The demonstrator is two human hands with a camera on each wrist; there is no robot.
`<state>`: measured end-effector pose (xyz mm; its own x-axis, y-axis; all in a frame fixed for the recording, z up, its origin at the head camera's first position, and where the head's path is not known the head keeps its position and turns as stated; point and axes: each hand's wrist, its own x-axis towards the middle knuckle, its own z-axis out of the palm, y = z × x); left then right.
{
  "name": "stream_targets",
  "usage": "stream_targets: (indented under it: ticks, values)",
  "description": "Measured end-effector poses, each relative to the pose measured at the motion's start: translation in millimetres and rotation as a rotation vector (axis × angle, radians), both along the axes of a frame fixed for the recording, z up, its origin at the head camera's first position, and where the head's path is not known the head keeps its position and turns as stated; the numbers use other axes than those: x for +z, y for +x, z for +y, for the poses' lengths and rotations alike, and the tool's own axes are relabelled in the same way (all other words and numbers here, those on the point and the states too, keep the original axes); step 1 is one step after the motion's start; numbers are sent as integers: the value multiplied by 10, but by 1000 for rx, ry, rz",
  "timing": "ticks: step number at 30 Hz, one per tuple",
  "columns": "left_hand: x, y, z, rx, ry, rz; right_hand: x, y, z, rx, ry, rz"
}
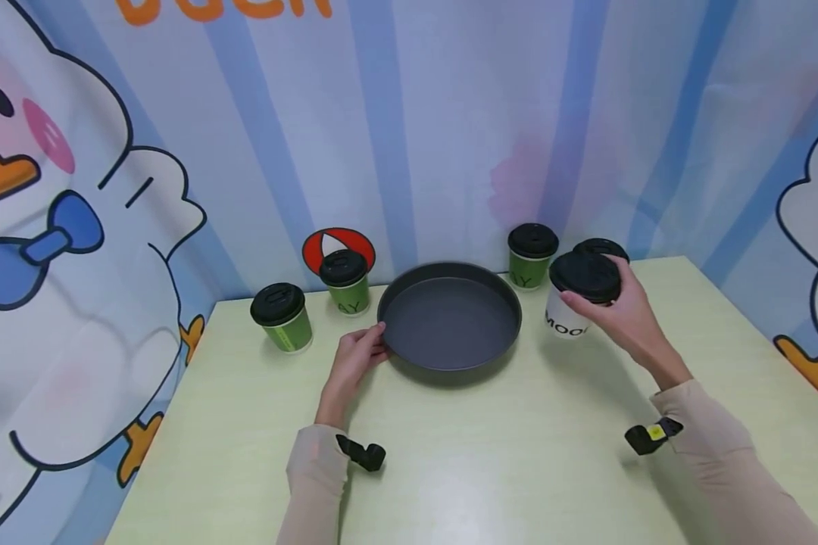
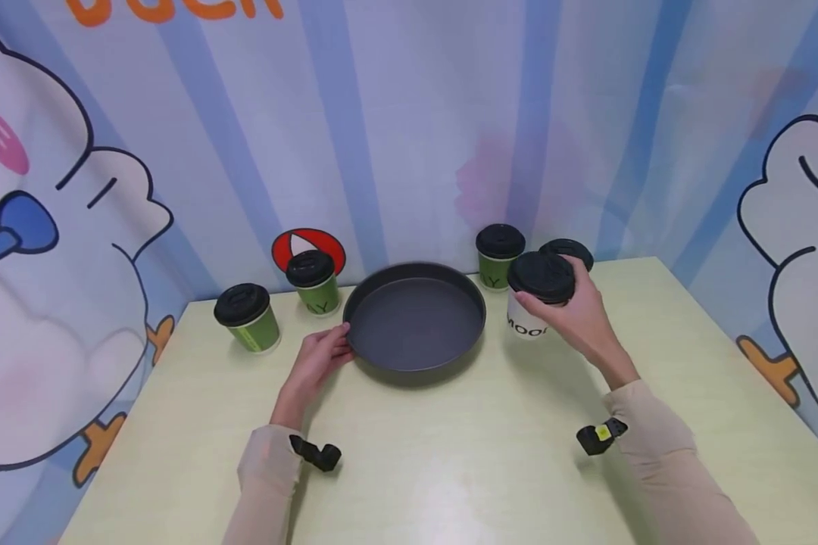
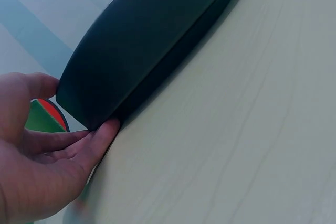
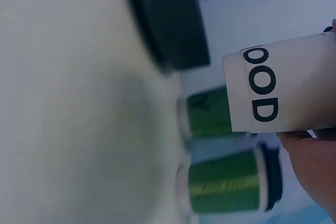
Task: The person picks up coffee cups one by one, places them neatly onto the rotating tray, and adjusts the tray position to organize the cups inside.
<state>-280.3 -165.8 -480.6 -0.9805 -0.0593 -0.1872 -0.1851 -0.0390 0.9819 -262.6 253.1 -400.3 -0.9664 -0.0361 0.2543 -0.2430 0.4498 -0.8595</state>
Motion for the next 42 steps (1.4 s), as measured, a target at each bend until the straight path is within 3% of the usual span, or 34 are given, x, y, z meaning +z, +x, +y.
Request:
stream_targets:
  ticks: [5, 10, 17, 27, 33, 42]
  values:
    - [5, 11, -2, 8, 9, 4, 216, -44, -387, 75, -53, 15]
    - [15, 17, 10, 11, 13, 5, 259, -93, -789, 157, -115, 3]
    - [9, 17, 9, 2, 18, 3, 78, -150, -1292, 262, -135, -10]
    - [-16, -1, -8, 5, 31, 20, -188, -155, -1831, 278, -64, -49]
    - [4, -11, -2, 8, 17, 14, -309, -181, -1988, 318, -91, -56]
    - [4, 6, -12, 12, 11, -2, -383, -185, -2063, 327, -32, -124]
